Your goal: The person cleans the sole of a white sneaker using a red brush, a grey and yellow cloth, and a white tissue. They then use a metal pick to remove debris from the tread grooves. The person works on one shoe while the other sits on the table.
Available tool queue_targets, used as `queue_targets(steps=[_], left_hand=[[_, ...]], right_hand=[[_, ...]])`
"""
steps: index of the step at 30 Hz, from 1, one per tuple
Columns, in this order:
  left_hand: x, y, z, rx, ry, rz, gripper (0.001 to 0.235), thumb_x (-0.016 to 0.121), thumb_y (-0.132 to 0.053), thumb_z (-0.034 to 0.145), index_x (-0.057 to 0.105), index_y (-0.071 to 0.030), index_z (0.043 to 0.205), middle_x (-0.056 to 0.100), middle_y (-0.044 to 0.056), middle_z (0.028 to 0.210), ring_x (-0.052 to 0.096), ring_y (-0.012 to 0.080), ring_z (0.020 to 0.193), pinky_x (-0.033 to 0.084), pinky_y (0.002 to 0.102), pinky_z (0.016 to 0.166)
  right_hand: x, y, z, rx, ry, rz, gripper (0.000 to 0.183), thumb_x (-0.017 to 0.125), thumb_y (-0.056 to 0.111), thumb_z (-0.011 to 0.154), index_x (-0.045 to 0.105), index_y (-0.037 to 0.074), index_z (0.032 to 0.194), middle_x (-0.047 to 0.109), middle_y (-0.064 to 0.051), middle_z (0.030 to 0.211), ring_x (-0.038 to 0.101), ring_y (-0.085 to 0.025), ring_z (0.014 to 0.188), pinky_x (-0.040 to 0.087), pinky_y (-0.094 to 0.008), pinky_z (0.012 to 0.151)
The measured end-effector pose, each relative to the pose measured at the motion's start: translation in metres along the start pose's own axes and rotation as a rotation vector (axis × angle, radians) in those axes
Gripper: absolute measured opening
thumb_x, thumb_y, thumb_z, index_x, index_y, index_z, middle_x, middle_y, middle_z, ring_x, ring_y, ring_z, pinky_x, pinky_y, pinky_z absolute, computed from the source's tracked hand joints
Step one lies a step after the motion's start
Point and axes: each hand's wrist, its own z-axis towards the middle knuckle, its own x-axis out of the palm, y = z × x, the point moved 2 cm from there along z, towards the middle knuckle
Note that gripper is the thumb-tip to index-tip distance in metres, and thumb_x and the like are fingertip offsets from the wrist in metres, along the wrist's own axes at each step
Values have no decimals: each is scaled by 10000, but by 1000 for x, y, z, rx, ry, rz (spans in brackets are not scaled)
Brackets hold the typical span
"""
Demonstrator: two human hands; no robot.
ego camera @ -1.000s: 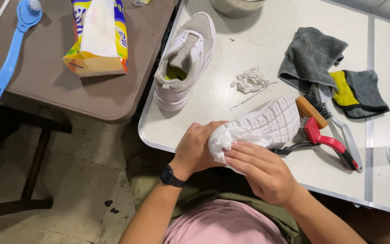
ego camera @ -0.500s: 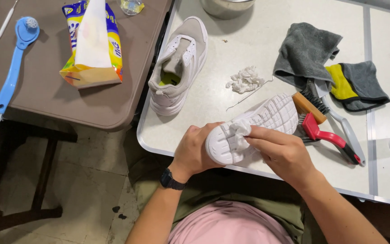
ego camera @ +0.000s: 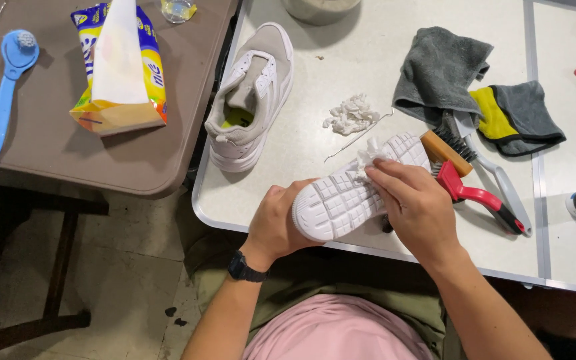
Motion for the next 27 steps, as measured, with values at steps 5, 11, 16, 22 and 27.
queue_targets(steps=[5, 11, 16, 22, 27], left_hand=[[2, 0, -1, -1, -3, 16, 857, 939, -539, 539, 604, -220, 1260, 781, -1, 923, 770, 188, 865, 504, 291, 894], [1, -5, 0, 30, 25, 15, 797, 933, -529, 568, 624, -226, 1237, 782, -8, 924, 764, 187, 869, 501, 301, 875], [0, -8, 2, 41, 34, 24, 791, 941, -526, 562, 628, -222, 1221, 786, 2, 909, 765, 191, 861, 497, 300, 883], [2, -1, -3, 213, 80, -22, 756, 831, -456, 758, 548, -106, 1366, 689, 24, 1298, 665, 226, 851, 418, 373, 853], [2, -8, 0, 13, 11, 21, 820, 950, -496, 569, 610, -166, 1239, 791, 34, 993, 766, 208, 881, 513, 315, 897]], right_hand=[[6, 5, -7, -22, -44, -90, 197, 713, -32, 924, 790, 83, 1063, 761, -52, 1025, 733, -241, 1007, 595, -344, 887], [-9, 16, -23, -59, 2, -70, 246, 720, -59, 886, 790, 77, 1079, 722, -44, 960, 712, -213, 955, 594, -316, 855], [-25, 2, -29, -90, 59, 26, 265, 691, -75, 881, 775, 81, 1078, 706, -45, 962, 697, -223, 941, 585, -324, 867], [-27, -91, -20, 42, -49, -190, 293, 743, -99, 932, 838, 67, 1153, 789, -88, 1157, 730, -190, 1020, 582, -303, 855], [3, -100, -5, 267, 42, -95, 190, 752, 104, 1003, 820, 165, 1170, 785, -48, 1052, 740, -255, 986, 577, -338, 861]])
